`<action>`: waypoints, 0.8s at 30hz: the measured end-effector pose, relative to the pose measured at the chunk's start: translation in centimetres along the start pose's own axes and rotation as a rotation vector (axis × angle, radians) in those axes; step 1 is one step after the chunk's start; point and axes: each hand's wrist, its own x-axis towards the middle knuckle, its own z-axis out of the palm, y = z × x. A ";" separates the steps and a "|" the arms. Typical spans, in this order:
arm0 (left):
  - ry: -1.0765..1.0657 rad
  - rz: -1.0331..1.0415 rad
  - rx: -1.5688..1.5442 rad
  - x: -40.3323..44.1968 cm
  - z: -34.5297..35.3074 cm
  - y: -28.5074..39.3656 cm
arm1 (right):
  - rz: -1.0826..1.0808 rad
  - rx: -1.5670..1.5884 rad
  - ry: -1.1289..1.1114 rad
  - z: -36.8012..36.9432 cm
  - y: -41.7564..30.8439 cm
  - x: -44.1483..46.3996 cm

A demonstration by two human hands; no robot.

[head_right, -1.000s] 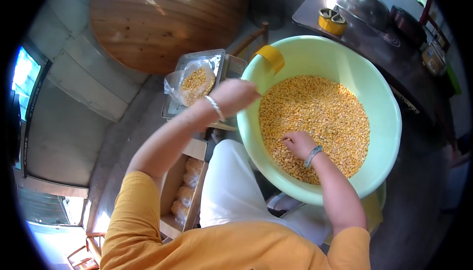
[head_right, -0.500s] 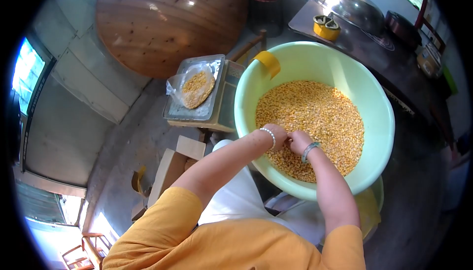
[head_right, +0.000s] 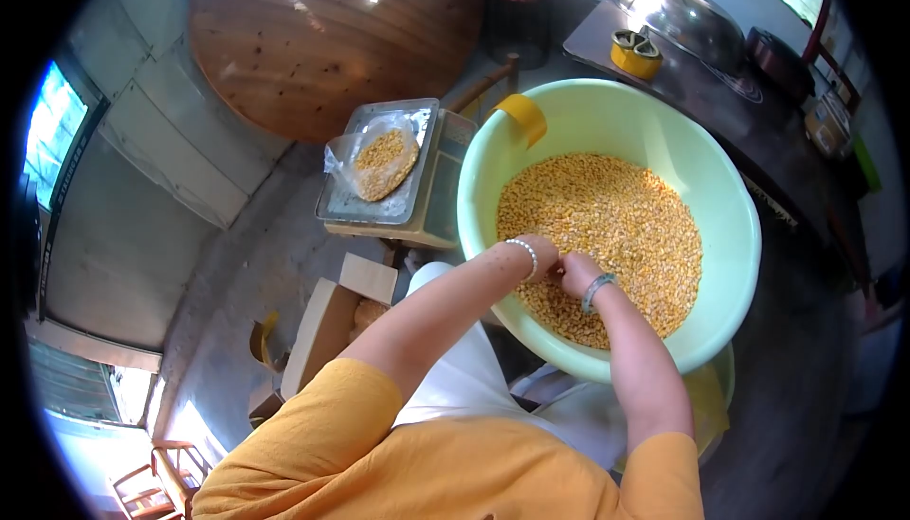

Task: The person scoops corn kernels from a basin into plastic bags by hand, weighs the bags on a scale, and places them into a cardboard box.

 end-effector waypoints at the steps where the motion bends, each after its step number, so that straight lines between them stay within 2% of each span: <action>1: -0.004 0.001 -0.008 -0.1 -0.1 0.0 | 0.027 0.015 -0.014 0.0 -0.1 0.0; 8: 0.025 -0.012 0.016 0.1 -0.1 0.2 | 0.050 0.053 -0.023 -0.1 -0.3 -0.3; 11: 0.100 -0.059 0.025 0.3 -0.1 0.4 | -0.035 0.016 0.019 1.0 1.5 0.8; 14: 0.212 -0.037 -0.002 -1.0 -1.2 1.1 | -0.296 -0.108 0.214 2.6 3.8 2.0; 17: 0.328 -0.034 -0.011 -0.8 -1.1 1.1 | 0.048 -0.021 0.014 0.5 0.8 0.7; 20: 0.289 -0.025 -0.041 -0.1 -0.7 0.6 | 0.170 0.027 -0.054 -0.5 -0.9 -0.1; 24: 0.309 -0.045 -0.098 -0.6 -1.0 0.8 | -0.001 0.004 0.047 0.9 1.2 0.7</action>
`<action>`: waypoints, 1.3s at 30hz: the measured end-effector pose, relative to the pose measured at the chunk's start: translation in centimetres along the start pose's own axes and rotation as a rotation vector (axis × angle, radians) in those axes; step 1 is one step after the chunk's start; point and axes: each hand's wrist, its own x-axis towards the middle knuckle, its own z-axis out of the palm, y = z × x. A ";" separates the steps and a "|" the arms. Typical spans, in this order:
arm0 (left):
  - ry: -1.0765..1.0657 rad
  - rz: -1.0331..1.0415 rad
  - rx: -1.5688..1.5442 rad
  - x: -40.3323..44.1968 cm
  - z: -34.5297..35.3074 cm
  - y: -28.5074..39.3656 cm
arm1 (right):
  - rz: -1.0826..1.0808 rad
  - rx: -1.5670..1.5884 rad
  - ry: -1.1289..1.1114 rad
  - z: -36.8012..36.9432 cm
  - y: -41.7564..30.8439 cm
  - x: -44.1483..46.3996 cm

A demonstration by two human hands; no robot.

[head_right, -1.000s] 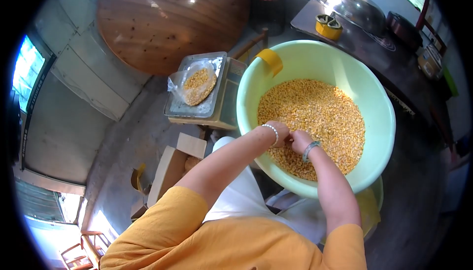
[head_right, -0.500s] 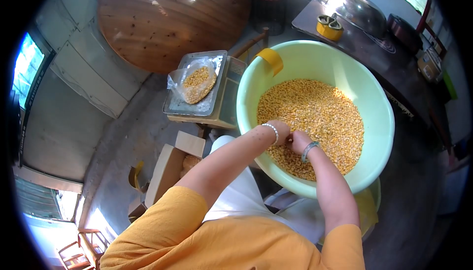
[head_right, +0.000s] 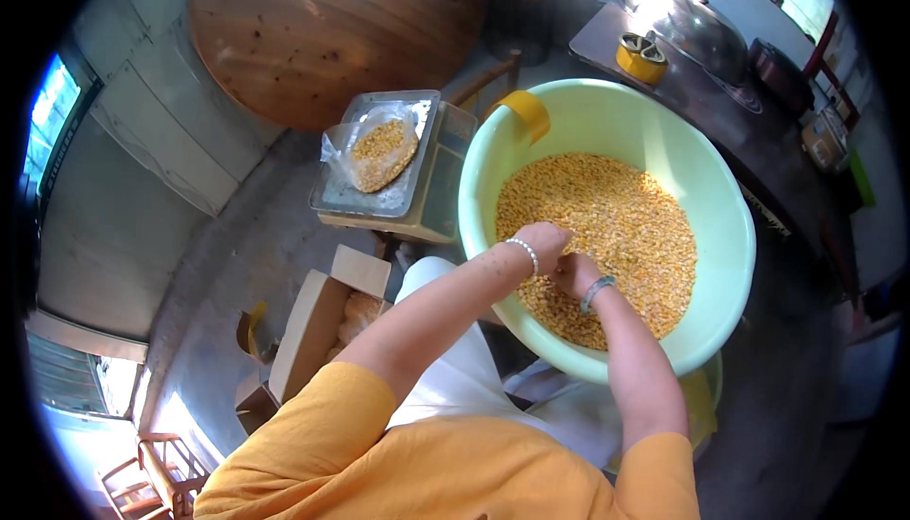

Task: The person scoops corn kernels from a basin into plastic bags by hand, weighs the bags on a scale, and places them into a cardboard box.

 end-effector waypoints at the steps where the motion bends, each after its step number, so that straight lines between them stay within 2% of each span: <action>1: 0.020 -0.006 -0.008 0.1 -0.1 0.0 | -0.004 -0.005 0.024 0.1 -0.1 0.0; 2: 0.039 -0.011 -0.015 0.1 0.0 0.0 | -0.008 -0.009 0.049 0.2 -0.1 0.1; 5: 0.282 0.213 0.063 0.0 1.1 -0.7 | -0.141 -0.027 0.253 2.1 2.3 1.7; 8: 0.070 0.111 -0.009 0.3 0.4 -0.2 | -0.021 -0.113 0.193 0.9 0.5 1.1; 11: -0.022 0.078 0.034 -0.2 -0.8 0.2 | -0.116 -0.050 0.285 0.2 -0.7 0.0; 17: 0.102 0.034 -0.001 -0.1 0.5 -0.1 | -0.141 -0.072 0.245 0.9 1.1 1.0; 20: 0.064 -0.055 -0.056 -0.5 -0.1 -0.2 | -0.154 0.045 0.190 0.1 -0.3 -0.1; 23: 0.164 -0.088 -0.098 -1.2 -0.9 -0.2 | -0.187 0.213 0.204 0.9 0.2 0.4; 26: 0.183 -0.079 -0.099 -1.1 -1.0 -0.2 | -0.340 0.178 0.281 0.9 0.8 0.6; 29: 0.324 -0.024 -0.149 -0.9 -0.3 -0.8 | -0.163 0.171 0.388 -0.6 -0.3 0.0; 32: 0.554 -0.113 -0.359 -1.1 -0.8 -0.3 | 0.013 0.392 0.382 -1.1 0.9 0.2; 36: 0.838 -0.079 -0.584 -4.5 -3.8 -0.6 | 0.063 0.433 0.387 -1.7 0.6 0.3; 37: 0.974 -0.050 -0.608 -5.3 -4.0 -1.5 | 0.058 0.410 0.369 -2.0 -0.2 -0.1; 39: 1.083 -0.149 -0.694 -7.4 -5.0 -3.9 | 0.047 0.383 0.320 -1.9 -0.7 -0.4</action>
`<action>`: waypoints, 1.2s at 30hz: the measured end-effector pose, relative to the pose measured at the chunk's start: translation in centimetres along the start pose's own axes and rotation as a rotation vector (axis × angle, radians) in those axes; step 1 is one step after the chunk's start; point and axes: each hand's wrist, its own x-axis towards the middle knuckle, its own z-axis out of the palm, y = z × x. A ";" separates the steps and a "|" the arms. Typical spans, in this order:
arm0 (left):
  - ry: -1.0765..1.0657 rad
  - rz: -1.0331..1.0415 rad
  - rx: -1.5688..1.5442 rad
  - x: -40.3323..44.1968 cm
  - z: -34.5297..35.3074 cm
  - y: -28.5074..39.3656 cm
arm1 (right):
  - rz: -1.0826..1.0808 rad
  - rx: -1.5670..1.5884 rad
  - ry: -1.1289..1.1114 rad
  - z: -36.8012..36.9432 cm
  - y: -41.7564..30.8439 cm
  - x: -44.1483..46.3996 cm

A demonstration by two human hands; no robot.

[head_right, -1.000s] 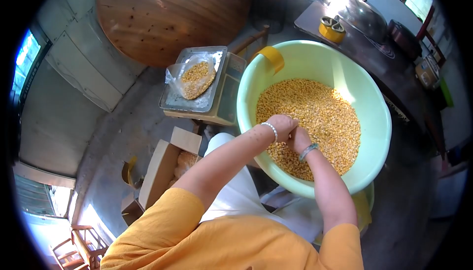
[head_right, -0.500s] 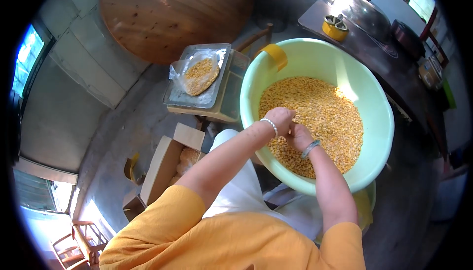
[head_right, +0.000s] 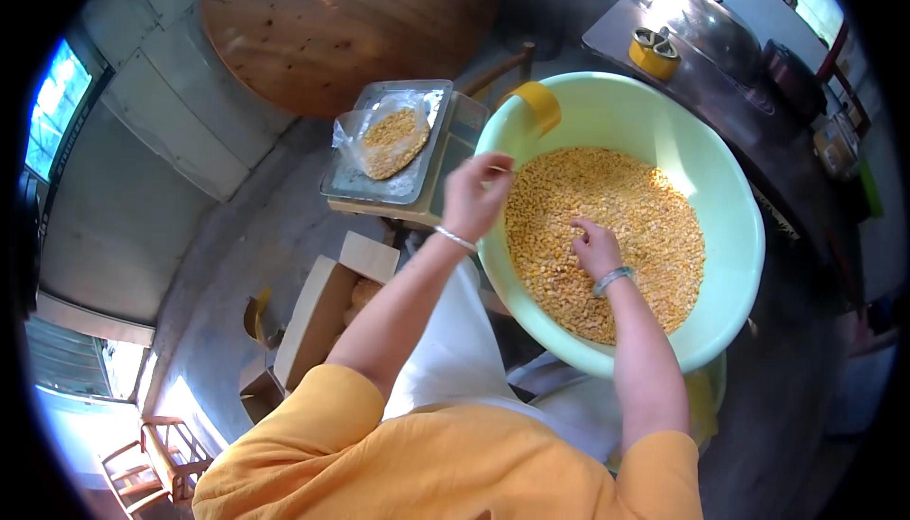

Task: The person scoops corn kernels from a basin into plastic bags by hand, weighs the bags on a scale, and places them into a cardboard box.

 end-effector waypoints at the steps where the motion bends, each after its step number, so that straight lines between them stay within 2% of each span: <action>1: 0.057 -0.079 -0.057 0.6 -1.6 -1.3 | -0.003 -0.014 -0.023 0.0 -0.3 -0.2; 5: 0.374 -0.265 -0.102 3.3 -8.8 -7.5 | -0.021 -0.060 -0.032 0.1 0.2 0.0; 6: 0.479 -0.275 -0.021 4.1 -10.5 -10.9 | -0.020 -0.064 -0.036 0.2 0.0 0.0; 7: 0.539 -0.411 -0.007 4.6 -12.1 -10.3 | -0.019 -0.069 -0.040 0.1 -0.2 -0.1; 9: 0.645 -0.483 0.232 6.2 -14.6 -16.5 | -0.016 -0.078 -0.059 0.2 -0.1 -0.1; 11: 0.712 -0.675 0.277 7.6 -15.5 -18.8 | -0.015 -0.087 -0.090 0.3 0.2 0.0; 14: 0.753 -0.836 0.276 9.1 -15.5 -19.6 | -0.016 -0.101 -0.113 0.2 -0.2 -0.2; 17: 0.713 -1.102 0.135 10.7 -16.0 -19.2 | 0.014 -0.071 -0.131 -0.1 -0.8 -0.5; 18: 0.804 -1.108 0.043 10.8 -15.7 -18.3 | 0.036 -0.061 -0.134 -0.2 -1.3 -0.7; 21: 0.760 -1.025 0.047 10.6 -16.3 -16.2 | 0.015 -0.043 -0.117 -0.2 -0.9 -0.6; 24: 0.803 -0.907 0.055 10.7 -16.1 -14.1 | -0.064 -0.094 -0.100 0.1 -0.1 -0.3; 25: 0.806 -0.861 0.055 10.6 -16.2 -13.9 | -0.155 -0.174 -0.096 0.2 -0.1 -0.2; 28: 0.853 -0.779 -0.265 11.6 -15.8 -17.1 | -0.332 -0.342 -0.096 0.2 -0.3 0.0; 31: 0.738 -0.767 -0.539 11.8 -14.4 -15.3 | -0.227 -0.270 -0.130 0.1 -0.5 -0.3; 33: 0.607 -0.857 -0.799 12.1 -13.5 -14.7 | -0.036 -0.090 -0.151 0.0 -1.2 -0.8; 35: 0.424 -0.958 -1.008 13.0 -12.8 -16.7 | -0.056 -0.101 -0.153 0.1 -0.8 -0.6; 36: 0.404 -1.031 -1.020 12.9 -12.3 -15.7 | -0.065 -0.107 -0.153 0.0 -0.5 -0.5</action>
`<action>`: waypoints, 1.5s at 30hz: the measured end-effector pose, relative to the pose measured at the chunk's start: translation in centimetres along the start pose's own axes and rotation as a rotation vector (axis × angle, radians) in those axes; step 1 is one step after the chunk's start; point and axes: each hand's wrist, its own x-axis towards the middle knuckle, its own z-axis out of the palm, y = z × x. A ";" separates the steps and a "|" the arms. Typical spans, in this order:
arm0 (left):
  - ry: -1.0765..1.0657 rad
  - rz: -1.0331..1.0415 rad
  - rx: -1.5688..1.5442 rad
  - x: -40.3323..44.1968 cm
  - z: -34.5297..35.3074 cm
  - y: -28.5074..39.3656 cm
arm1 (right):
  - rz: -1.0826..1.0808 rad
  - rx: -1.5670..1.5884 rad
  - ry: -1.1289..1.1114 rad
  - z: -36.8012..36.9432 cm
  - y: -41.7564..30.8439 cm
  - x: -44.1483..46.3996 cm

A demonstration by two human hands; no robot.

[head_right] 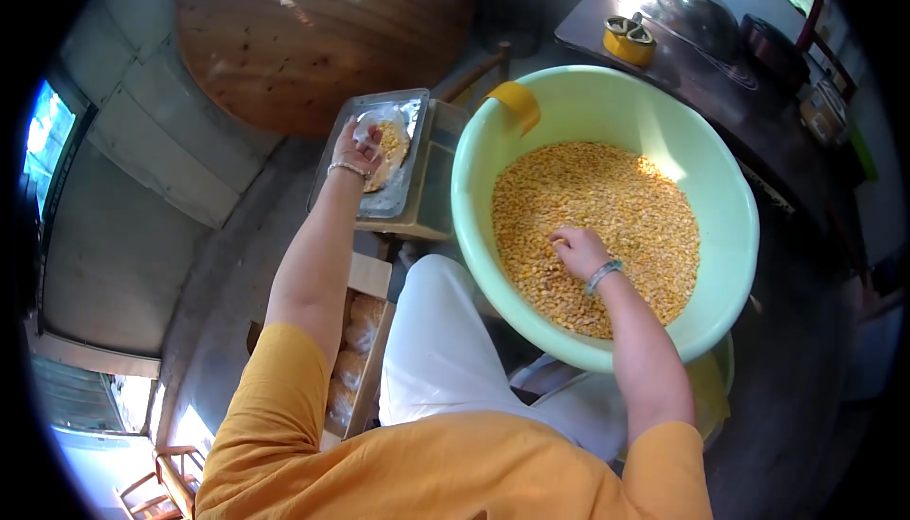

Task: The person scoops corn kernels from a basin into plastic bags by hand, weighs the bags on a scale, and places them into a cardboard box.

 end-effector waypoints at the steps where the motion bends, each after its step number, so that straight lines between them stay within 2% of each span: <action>1: 0.018 -0.072 0.003 -1.9 1.4 -0.5 | -0.010 -0.007 0.004 -0.1 0.1 0.0; 2: 0.035 -0.143 0.006 -3.3 2.6 -0.7 | -0.020 -0.013 0.009 -0.1 0.1 0.0; 5: 0.087 -0.184 0.087 -4.0 4.1 -1.0 | 0.017 -0.002 -0.007 -0.2 -0.4 -0.1; 8: 0.009 -0.134 0.053 -0.9 3.6 -1.0 | 0.005 -0.026 0.002 -0.2 -0.5 -0.1; 15: -0.049 0.012 -0.043 -3.5 6.0 0.0 | -0.102 -0.085 0.002 0.1 0.8 0.5; 17: -0.128 0.049 -0.032 -3.2 5.5 0.9 | -0.067 -0.082 -0.007 0.0 0.3 0.3; 21: -0.120 0.119 0.043 -2.6 5.1 3.1 | 0.011 -0.059 -0.043 -0.3 -0.6 0.1; 24: -0.144 0.153 -0.003 -3.7 5.6 4.9 | -0.037 -0.063 -0.025 0.1 0.3 0.3; 27: -0.186 0.163 -0.016 -5.0 5.8 6.2 | 0.039 -0.014 -0.038 -0.2 -0.6 -0.1; 29: -0.213 0.161 -0.085 -5.4 6.0 6.7 | 0.014 -0.009 -0.034 -0.2 -0.4 -0.1; 33: -0.387 0.245 -0.150 -6.1 6.2 6.9 | -0.049 -0.042 0.003 0.0 0.1 0.1; 34: -0.362 0.263 -0.153 -5.1 5.7 7.0 | -0.051 -0.054 0.004 0.1 0.3 0.1; 37: -0.034 0.161 -0.112 -4.4 3.8 6.4 | -0.022 -0.061 -0.012 -0.3 -0.5 0.1; 38: 0.004 0.146 -0.158 -4.2 3.8 6.3 | 0.020 -0.038 -0.030 -0.6 -1.0 -0.2; 39: -0.081 0.179 -0.152 -4.2 4.2 6.3 | 0.064 -0.016 -0.049 -0.7 -1.4 -0.4; 41: -0.242 0.241 -0.142 -4.4 4.7 6.1 | -0.048 -0.052 -0.002 0.0 0.2 0.1; 42: -0.184 0.229 -0.178 -4.8 5.2 6.1 | -0.106 -0.074 0.016 0.1 0.1 0.0; 45: -0.300 0.249 -0.011 -5.6 5.5 5.7 | 0.059 0.006 -0.050 -0.5 -1.0 -0.3</action>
